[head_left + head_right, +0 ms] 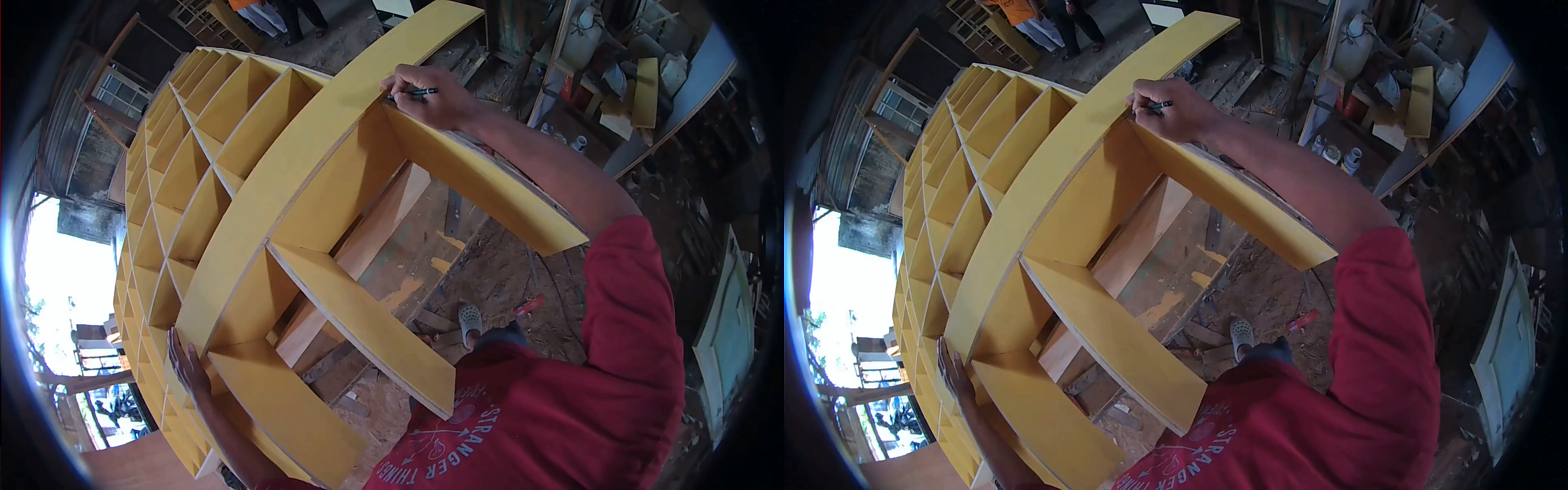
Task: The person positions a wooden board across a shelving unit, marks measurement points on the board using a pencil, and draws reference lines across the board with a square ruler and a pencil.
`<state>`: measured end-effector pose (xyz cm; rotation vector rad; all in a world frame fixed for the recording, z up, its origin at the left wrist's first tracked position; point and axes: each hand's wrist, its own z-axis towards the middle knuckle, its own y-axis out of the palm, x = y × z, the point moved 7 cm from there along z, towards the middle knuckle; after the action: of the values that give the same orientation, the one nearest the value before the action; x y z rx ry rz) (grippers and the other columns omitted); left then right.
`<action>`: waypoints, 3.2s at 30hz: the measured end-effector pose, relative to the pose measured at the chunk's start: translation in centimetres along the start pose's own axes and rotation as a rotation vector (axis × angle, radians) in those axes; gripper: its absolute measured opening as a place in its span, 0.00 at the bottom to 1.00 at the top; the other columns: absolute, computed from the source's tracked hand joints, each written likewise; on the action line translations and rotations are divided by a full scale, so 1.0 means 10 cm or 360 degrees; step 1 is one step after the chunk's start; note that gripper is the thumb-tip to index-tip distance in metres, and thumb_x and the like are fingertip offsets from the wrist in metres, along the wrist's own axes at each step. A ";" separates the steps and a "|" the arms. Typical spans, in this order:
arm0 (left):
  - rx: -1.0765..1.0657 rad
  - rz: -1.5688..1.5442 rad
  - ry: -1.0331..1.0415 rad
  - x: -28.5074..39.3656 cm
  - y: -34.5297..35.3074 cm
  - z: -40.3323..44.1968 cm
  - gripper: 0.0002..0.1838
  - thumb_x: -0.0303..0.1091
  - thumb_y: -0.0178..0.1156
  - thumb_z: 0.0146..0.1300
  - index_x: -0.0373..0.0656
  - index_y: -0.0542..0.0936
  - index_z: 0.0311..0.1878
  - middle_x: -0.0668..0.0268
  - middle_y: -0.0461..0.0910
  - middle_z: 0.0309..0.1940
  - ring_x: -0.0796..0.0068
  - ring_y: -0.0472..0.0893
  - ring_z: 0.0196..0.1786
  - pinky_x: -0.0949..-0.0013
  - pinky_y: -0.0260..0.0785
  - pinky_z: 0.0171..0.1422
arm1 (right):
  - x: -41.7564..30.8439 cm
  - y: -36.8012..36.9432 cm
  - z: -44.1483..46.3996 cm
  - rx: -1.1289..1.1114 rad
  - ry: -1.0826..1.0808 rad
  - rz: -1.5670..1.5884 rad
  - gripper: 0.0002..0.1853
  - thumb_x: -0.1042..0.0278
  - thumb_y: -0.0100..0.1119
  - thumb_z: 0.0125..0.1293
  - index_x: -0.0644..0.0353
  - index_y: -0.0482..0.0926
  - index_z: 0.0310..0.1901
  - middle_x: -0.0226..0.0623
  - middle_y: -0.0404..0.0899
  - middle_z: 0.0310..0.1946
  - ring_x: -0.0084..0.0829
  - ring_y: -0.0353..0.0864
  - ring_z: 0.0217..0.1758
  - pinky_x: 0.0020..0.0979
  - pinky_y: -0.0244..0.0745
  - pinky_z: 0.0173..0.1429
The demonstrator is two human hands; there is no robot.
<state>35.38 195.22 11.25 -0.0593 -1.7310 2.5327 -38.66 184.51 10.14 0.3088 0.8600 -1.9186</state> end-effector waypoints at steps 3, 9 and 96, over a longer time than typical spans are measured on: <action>-0.0004 -0.0007 0.0014 0.00 0.00 0.00 0.32 0.45 0.48 0.79 0.42 0.66 0.81 0.51 0.65 0.81 0.49 0.63 0.83 0.49 0.51 0.86 | -0.01 -0.01 0.00 0.0033 -0.0014 -0.0014 0.04 0.75 0.62 0.71 0.64 0.76 0.39 0.42 0.86 0.34 0.38 0.91 0.58 0.36 0.83 0.51; -0.0016 0.0003 -0.0024 0.00 0.00 0.00 0.32 0.45 0.49 0.78 0.42 0.66 0.81 0.52 0.65 0.81 0.49 0.63 0.83 0.50 0.51 0.86 | -0.01 -0.01 -0.02 0.0050 -0.0008 0.0072 0.04 0.75 0.61 0.72 0.64 0.76 0.40 0.40 0.85 0.33 0.38 0.91 0.58 0.36 0.83 0.52; 0.0018 -0.0243 0.0495 4.99 0.13 1.32 0.21 0.48 0.69 0.68 0.43 0.87 0.56 0.58 0.89 0.56 0.59 0.87 0.59 0.57 0.81 0.60 | 0.25 -3.42 -1.53 0.0778 0.0822 0.0016 0.21 0.74 0.71 0.66 0.63 0.75 0.59 0.36 0.81 0.45 0.24 0.79 0.41 0.26 0.77 0.46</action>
<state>-15.37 186.60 15.36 -0.2920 -1.5387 2.2813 -71.43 202.70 12.61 1.1363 0.6904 -2.0544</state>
